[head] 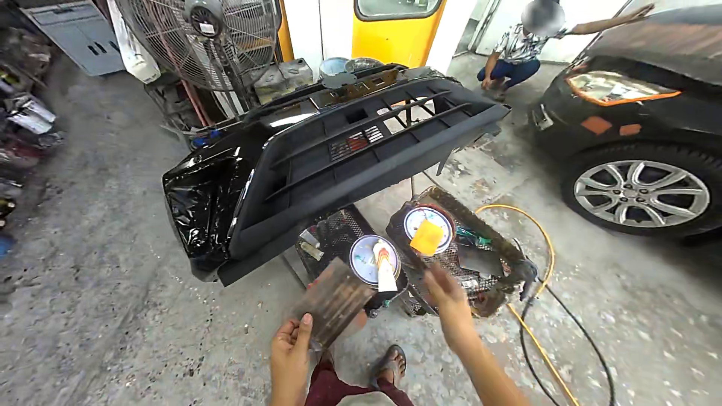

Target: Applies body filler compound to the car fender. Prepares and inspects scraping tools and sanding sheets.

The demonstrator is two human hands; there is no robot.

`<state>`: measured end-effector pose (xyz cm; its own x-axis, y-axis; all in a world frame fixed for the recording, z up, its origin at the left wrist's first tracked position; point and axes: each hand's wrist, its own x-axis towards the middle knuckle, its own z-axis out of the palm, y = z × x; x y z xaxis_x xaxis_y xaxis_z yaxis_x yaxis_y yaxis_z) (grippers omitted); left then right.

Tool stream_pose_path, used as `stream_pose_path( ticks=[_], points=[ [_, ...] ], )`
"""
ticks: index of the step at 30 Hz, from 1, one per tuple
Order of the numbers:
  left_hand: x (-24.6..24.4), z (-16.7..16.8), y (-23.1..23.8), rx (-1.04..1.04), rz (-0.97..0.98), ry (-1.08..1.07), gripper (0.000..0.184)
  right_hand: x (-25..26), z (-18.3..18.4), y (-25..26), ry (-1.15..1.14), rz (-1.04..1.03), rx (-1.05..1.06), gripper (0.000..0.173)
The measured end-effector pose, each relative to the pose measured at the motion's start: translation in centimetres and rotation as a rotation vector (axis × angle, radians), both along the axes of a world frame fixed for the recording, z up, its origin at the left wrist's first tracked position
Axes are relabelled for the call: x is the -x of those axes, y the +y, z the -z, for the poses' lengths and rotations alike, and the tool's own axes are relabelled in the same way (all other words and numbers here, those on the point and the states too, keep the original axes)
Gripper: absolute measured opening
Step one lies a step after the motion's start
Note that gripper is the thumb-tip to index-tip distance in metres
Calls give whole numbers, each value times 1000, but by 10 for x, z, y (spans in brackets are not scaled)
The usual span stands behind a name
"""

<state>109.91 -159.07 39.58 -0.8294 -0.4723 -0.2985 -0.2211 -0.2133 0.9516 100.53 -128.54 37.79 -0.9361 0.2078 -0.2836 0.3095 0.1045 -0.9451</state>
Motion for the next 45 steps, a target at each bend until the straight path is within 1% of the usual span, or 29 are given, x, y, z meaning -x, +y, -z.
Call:
stream_pose_path(
  ticks=[1,2,3,4,5,6,7,8,9,12,15,17,19,20,21,23,25,27,28,30,31,32,33,36,38,39,41,42,45],
  points=[
    [9,-5,2,-33,32,9,20,-25,-6,-22,-28,-89,169,54],
    [17,-10,4,-61,73,18,20,-46,-12,-44,-50,-168,333,63],
    [25,-13,6,-76,117,30,20,-63,-17,-65,-45,-209,477,71],
    [31,-14,8,-87,165,43,20,-76,-22,-82,-22,-209,589,72],
    [37,-16,10,-93,214,56,20,-83,-25,-95,17,-182,675,64],
    [42,-18,12,-105,260,66,20,-87,-31,-106,64,-119,722,48],
    [46,-19,14,-121,295,67,19,-88,-37,-114,109,-22,703,30],
    [50,-21,16,-136,319,65,19,-88,-42,-120,148,80,638,17],
    [53,-24,19,-151,334,65,18,-88,-45,-123,184,157,575,13],
    [60,-30,25,-260,347,77,18,-98,-48,-114,260,338,511,11],
    [71,-33,22,-358,306,67,21,-109,-62,-97,263,588,449,20],
    [74,-32,17,-340,335,83,29,-112,-70,-83,260,703,372,25],
    [71,-32,18,-281,394,98,35,-111,-77,-69,262,711,308,27],
    [67,-33,22,-258,441,116,36,-109,-82,-64,267,677,281,26],
    [62,-36,28,-243,494,135,37,-107,-86,-58,268,622,259,30],
    [47,-48,44,-280,586,146,37,-101,-92,-49,259,533,225,55],
    [30,-63,62,-410,648,134,38,-96,-96,-40,268,508,192,68],
    [14,-74,76,-612,707,160,45,-99,-103,-28,302,484,175,71],
    [7,-75,80,-732,758,207,44,-102,-106,-23,321,465,166,73],
    [2,-78,91,-925,958,352,41,-110,-107,-13,350,432,134,78],
    [3,-80,99,-966,1073,423,47,-114,-107,-9,361,430,104,80],
    [2,-84,110,-950,1141,465,54,-118,-105,-6,370,431,64,82],
    [-1,-88,122,-897,1169,487,61,-122,-104,-3,381,428,16,83],
    [-10,-92,151,-648,1216,550,85,-138,-106,2,444,387,-116,88],
    [-18,-93,164,-549,1247,558,89,-152,-108,1,495,339,-132,90],
    [-20,-92,170,-535,1259,555,88,-159,-109,1,523,310,-122,91],
    [-21,-90,183,-502,1292,561,89,-172,-109,4,571,265,-62,92],
    [-19,-88,189,-441,1311,567,94,-176,-109,7,596,256,6,92],
    [-14,-74,205,-213,1275,510,123,-188,-113,15,641,233,293,89]
  ],
)
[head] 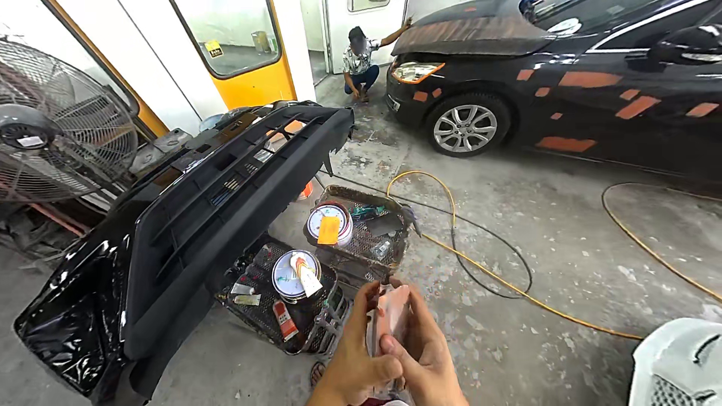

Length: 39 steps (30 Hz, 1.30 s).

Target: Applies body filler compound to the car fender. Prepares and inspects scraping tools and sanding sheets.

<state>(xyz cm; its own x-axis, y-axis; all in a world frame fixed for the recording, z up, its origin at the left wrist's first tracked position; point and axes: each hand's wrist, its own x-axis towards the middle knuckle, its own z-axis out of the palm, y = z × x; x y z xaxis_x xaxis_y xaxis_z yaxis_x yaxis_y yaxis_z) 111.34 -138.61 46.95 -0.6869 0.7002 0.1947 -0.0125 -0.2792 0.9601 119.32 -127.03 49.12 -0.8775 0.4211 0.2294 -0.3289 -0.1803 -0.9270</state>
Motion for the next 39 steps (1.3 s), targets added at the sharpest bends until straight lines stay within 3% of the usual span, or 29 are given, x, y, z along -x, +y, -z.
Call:
stream_pose_path(
  ticks=[3,6,9,11,13,15,16,18,20,21,25,31,34,37,39],
  points=[
    [1,5,4,393,-202,268,126,-11,-7,7,12,51,213,73],
    [5,-2,4,528,-433,347,94,-19,-20,24,-82,264,295,69],
    [14,-24,-7,186,-391,-28,78,-23,-24,47,-121,386,218,70],
    [14,-39,-27,-44,-189,-327,55,-23,-26,56,-130,378,156,69],
    [11,-45,-44,-205,120,-438,39,-19,-28,54,-149,355,86,70],
    [10,-42,-44,-387,429,-398,50,-12,-27,47,-193,361,-65,75],
    [7,-41,-38,-439,476,-395,60,-8,-24,42,-221,374,-133,77],
    [-5,-44,-27,-460,411,-398,77,-3,-22,31,-274,392,-224,84],
    [-5,-39,-15,-440,368,-313,107,-3,-25,19,-286,402,-283,88],
    [-4,-36,-16,-409,381,-241,113,-4,-27,13,-270,380,-305,90],
    [-2,-38,-39,-354,443,-174,75,-12,-36,-15,-192,207,-310,93],
    [-3,-26,-51,-268,395,-120,54,-18,-54,-35,-135,31,-260,94],
    [-6,-22,-55,-188,312,-81,64,-16,-56,-27,-89,-6,-221,90],
    [-3,-17,-55,-235,308,-103,98,-15,-54,-6,-135,24,-112,81],
    [1,-16,-56,-220,310,-124,123,-14,-51,13,-262,22,-77,84]
  ],
)
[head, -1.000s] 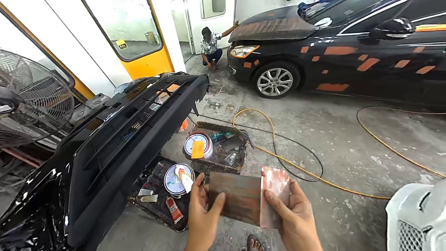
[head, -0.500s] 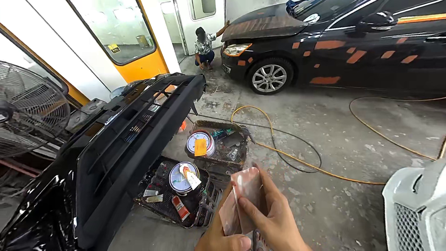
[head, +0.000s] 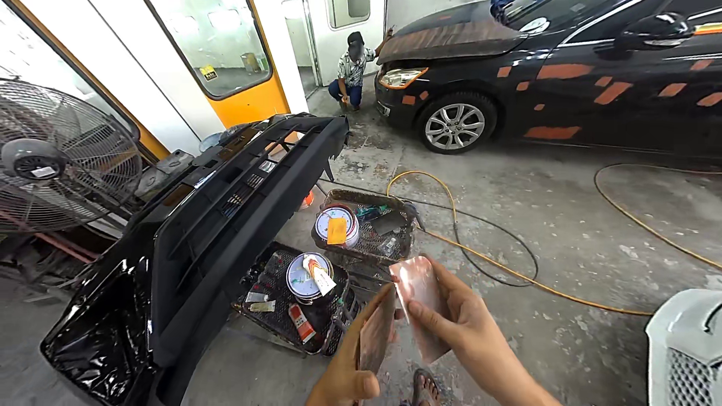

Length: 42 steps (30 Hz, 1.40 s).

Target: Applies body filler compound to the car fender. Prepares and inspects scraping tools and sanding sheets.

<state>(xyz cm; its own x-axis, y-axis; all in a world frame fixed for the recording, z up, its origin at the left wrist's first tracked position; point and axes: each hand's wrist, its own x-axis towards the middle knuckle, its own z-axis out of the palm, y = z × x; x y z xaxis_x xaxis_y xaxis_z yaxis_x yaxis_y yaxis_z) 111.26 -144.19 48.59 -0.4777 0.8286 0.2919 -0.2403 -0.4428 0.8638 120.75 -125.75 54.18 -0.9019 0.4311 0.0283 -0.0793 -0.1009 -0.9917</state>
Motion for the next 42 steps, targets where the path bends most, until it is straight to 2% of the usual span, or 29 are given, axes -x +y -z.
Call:
stream_pose_path(
  ticks=[1,3,6,8,12,14,16,19,21,24,26,28,30,33,35,38,40,42],
  points=[
    [2,0,-2,25,14,20,131,0,1,8,-68,-26,17,90],
    [7,1,-5,44,46,87,131,-1,-1,20,-183,-113,32,93],
    [11,-2,-11,51,60,197,113,-3,-16,30,-269,-309,5,75],
    [12,-10,-12,65,54,303,98,-4,-27,36,-280,-454,-27,71],
    [10,-19,-9,50,113,290,92,-7,-48,43,-167,-664,-56,68],
    [10,-19,-7,49,137,266,91,-8,-54,49,-130,-674,-48,66],
    [10,-13,-8,93,113,278,94,-4,-51,59,-198,-577,-88,63],
    [12,-4,-5,119,117,273,111,3,-45,69,-340,-543,-128,64],
    [12,-9,-4,103,134,293,105,2,-49,68,-323,-619,-155,64],
    [9,-14,-2,46,155,243,92,-3,-56,68,-140,-727,-97,64],
    [7,-10,-1,14,148,132,99,-5,-50,67,-87,-581,-22,61],
    [2,-11,0,-70,159,-15,107,-3,-30,58,-80,-252,33,62],
    [-9,0,-11,-170,166,-108,80,1,-4,42,-72,39,-30,69],
    [-24,7,-21,-266,196,-197,47,2,19,9,32,254,-128,73],
    [-30,-1,-19,-240,189,-188,43,-1,21,-12,108,267,-212,74],
    [-31,-8,-12,-152,166,-157,41,-13,11,-36,201,105,-343,79],
    [-29,-8,-7,-144,179,-131,38,-20,8,-41,264,-1,-354,83],
    [-26,-5,-2,-148,177,-67,45,-21,13,-39,329,12,-277,82]
  ],
)
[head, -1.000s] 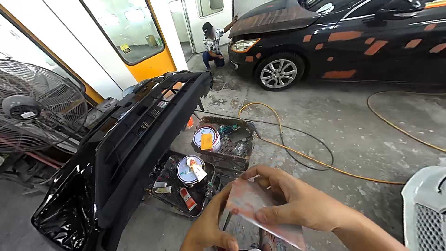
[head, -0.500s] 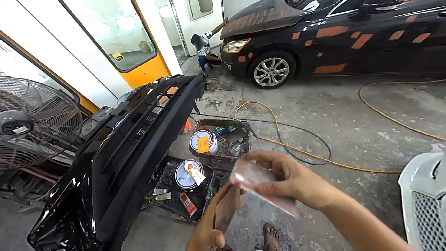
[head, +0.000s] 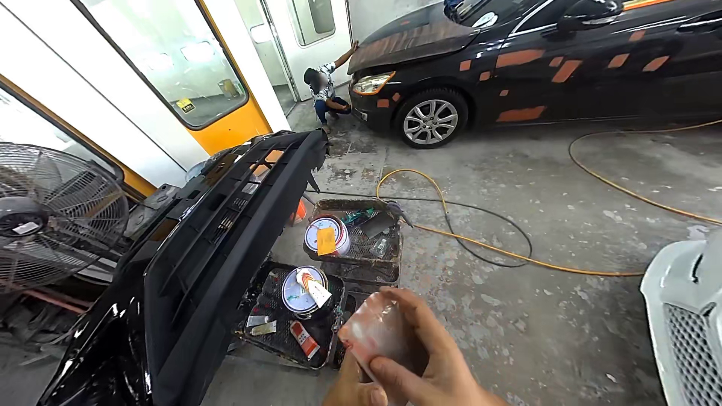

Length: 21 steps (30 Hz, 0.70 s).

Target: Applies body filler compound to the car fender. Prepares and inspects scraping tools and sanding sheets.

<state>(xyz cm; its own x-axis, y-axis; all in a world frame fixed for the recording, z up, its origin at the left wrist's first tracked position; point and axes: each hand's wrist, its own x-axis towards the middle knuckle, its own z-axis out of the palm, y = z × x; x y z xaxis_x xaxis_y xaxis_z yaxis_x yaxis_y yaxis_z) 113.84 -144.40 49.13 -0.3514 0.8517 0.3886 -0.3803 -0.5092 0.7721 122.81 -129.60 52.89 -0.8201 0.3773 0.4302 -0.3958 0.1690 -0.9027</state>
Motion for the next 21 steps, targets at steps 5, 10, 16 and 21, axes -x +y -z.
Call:
stream_pose_path(
  ticks=[5,10,16,21],
  points=[
    [2,0,9,21,-74,83,69,-4,4,0,-74,201,-19,68],
    [5,-2,10,12,-32,80,65,-2,0,10,-66,108,-37,66],
    [-3,1,16,9,-43,34,53,-5,-7,22,-64,30,-105,65],
    [-18,-113,53,480,-204,-310,33,-18,-49,16,-290,-45,-42,61]
  ],
)
